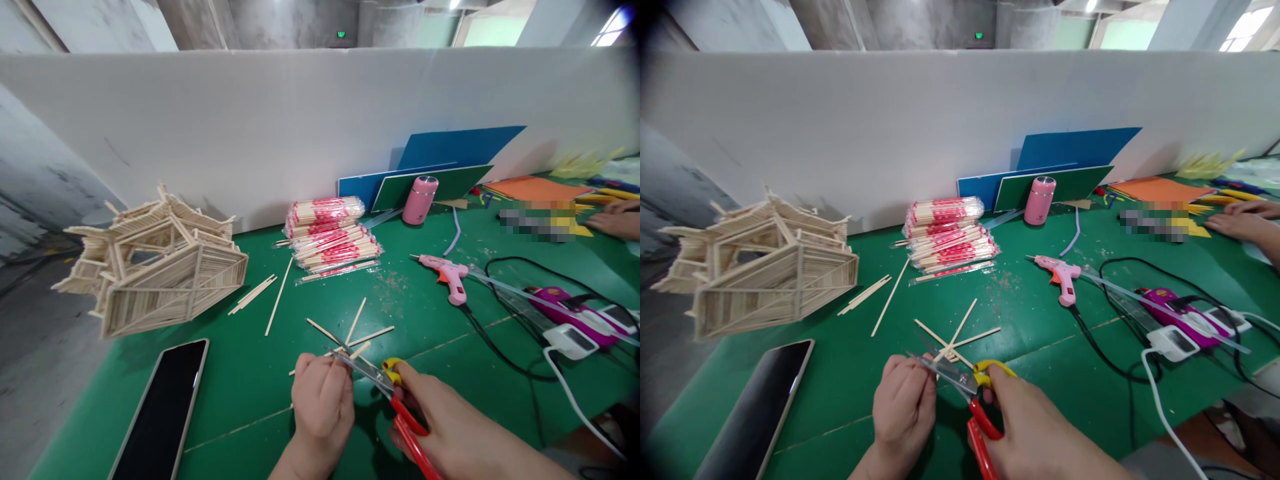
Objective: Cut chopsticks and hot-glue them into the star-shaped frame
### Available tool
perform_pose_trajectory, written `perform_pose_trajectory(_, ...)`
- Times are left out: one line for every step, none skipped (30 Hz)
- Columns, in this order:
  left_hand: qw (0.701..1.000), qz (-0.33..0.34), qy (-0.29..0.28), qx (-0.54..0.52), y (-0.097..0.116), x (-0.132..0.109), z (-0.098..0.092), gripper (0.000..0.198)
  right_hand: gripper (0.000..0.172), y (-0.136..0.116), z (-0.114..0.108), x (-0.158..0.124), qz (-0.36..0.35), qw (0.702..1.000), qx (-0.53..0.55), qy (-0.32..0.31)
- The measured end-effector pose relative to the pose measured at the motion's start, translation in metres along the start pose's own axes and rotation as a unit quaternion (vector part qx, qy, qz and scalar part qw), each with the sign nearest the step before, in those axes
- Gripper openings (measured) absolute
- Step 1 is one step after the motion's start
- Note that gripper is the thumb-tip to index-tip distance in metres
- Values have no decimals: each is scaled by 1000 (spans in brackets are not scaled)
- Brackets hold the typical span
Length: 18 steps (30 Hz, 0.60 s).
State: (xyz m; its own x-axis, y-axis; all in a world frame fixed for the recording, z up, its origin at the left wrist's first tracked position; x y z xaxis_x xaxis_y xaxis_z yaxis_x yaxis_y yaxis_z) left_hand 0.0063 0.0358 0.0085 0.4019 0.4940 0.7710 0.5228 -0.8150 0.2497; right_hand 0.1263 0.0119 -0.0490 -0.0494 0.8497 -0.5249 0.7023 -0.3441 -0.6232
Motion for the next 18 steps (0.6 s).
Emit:
perform_pose_trajectory(1000,-6,-2,-6,-1,0,0,20,16,1,-2,1,-2,1000,2,12)
perform_pose_trajectory(999,-18,-7,-25,-4,0,2,20,16,2,-4,2,-3,1000,1,28)
perform_pose_trajectory(997,-40,-15,-59,-8,0,4,19,16,3,-7,3,-5,999,-2,45)
perform_pose_trajectory(991,-71,-26,-107,-14,0,7,19,16,4,-10,4,-7,998,-7,59)
perform_pose_trajectory(980,-109,-41,-163,-20,-1,12,19,16,5,-12,5,-9,998,-13,69)
perform_pose_trajectory(961,-149,-59,-223,-26,-3,19,20,15,6,-14,6,-10,997,-18,73)
perform_pose_trajectory(939,-185,-80,-278,-30,-5,25,21,15,7,-16,7,-12,997,-22,72)
perform_pose_trajectory(919,-209,-100,-320,-33,-7,31,22,15,8,-16,8,-14,997,-24,66)
perform_pose_trajectory(903,-221,-115,-350,-33,-7,35,23,15,9,-17,8,-15,998,-25,60)
perform_pose_trajectory(894,-226,-124,-366,-34,-7,37,23,16,9,-17,8,-16,998,-26,55)
perform_pose_trajectory(894,-223,-124,-369,-34,-6,36,23,19,9,-17,8,-17,998,-28,52)
perform_pose_trajectory(901,-215,-116,-358,-35,-5,34,22,22,9,-17,7,-18,998,-32,50)
perform_pose_trajectory(914,-201,-105,-338,-35,-4,31,20,26,8,-17,7,-19,998,-36,50)
perform_pose_trajectory(928,-183,-94,-312,-34,-2,28,19,30,8,-17,6,-19,998,-39,50)
perform_pose_trajectory(941,-163,-85,-284,-32,-1,25,18,33,8,-17,5,-19,998,-40,49)
perform_pose_trajectory(953,-142,-75,-257,-30,0,23,18,36,8,-16,5,-18,998,-38,45)
perform_pose_trajectory(962,-122,-68,-234,-27,1,20,19,38,8,-15,5,-15,998,-35,42)
perform_pose_trajectory(969,-105,-61,-214,-24,2,18,20,40,8,-14,5,-13,999,-29,38)
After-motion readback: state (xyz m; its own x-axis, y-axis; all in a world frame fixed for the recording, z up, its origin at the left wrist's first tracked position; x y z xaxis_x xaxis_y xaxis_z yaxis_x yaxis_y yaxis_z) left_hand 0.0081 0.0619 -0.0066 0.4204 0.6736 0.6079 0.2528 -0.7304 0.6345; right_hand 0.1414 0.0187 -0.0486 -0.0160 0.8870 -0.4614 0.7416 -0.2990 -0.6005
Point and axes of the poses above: each hand's wrist, its own x-axis towards the middle knuckle, its own z-axis out of the palm, y = z × x, the point moved 9 cm from there along x, towards the middle knuckle, and after that the axes turned 11 degrees about z, right-handed, at the moved point
